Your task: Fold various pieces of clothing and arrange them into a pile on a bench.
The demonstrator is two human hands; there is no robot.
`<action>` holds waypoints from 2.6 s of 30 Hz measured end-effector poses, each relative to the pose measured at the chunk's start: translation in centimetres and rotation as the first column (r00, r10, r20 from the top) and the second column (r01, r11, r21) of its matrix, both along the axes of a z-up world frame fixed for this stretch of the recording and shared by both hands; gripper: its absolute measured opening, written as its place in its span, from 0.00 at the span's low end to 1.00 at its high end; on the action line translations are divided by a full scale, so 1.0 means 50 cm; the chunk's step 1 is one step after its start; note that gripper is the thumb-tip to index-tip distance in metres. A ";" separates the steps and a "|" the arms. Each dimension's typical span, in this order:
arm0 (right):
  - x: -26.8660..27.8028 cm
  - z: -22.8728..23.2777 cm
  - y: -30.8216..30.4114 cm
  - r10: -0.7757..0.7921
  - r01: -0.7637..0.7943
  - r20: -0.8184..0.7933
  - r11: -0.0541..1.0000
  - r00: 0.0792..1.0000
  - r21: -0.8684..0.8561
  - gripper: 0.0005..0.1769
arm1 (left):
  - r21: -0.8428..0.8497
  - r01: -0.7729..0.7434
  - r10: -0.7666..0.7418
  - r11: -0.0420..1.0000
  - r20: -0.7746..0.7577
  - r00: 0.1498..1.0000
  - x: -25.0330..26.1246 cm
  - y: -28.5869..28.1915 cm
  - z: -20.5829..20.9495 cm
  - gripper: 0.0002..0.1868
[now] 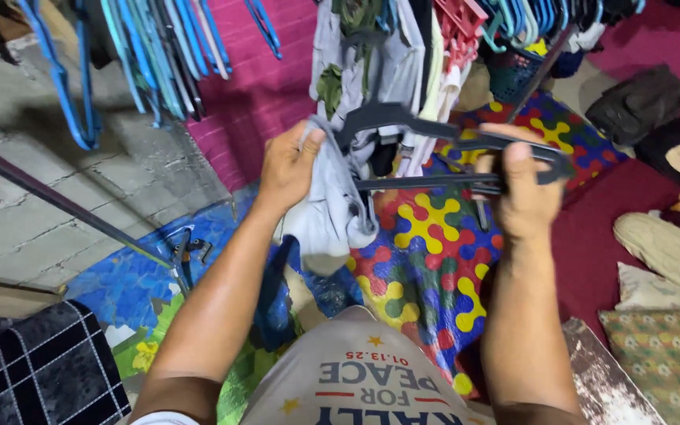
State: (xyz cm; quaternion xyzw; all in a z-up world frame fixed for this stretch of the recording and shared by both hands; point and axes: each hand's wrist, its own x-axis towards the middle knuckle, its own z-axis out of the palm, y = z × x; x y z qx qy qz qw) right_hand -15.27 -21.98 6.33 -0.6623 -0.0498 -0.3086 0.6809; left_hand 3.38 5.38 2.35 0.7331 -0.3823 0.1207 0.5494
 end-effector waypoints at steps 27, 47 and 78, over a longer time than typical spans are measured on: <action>0.014 -0.102 0.142 -0.338 0.473 0.453 0.851 0.825 -0.226 0.26 | -0.266 0.145 -0.281 0.953 -0.596 0.752 -0.037 -0.026 -0.113 0.09; 0.447 0.172 0.256 -0.133 0.370 0.481 0.818 0.867 -0.441 0.13 | 0.171 0.156 -0.084 0.973 -0.371 0.925 -0.110 0.097 -0.036 0.17; -0.201 -0.308 0.038 -0.067 -0.009 -0.332 0.975 0.941 -0.222 0.35 | 0.440 0.733 -0.811 0.519 -0.019 0.585 -0.160 -0.134 0.130 0.13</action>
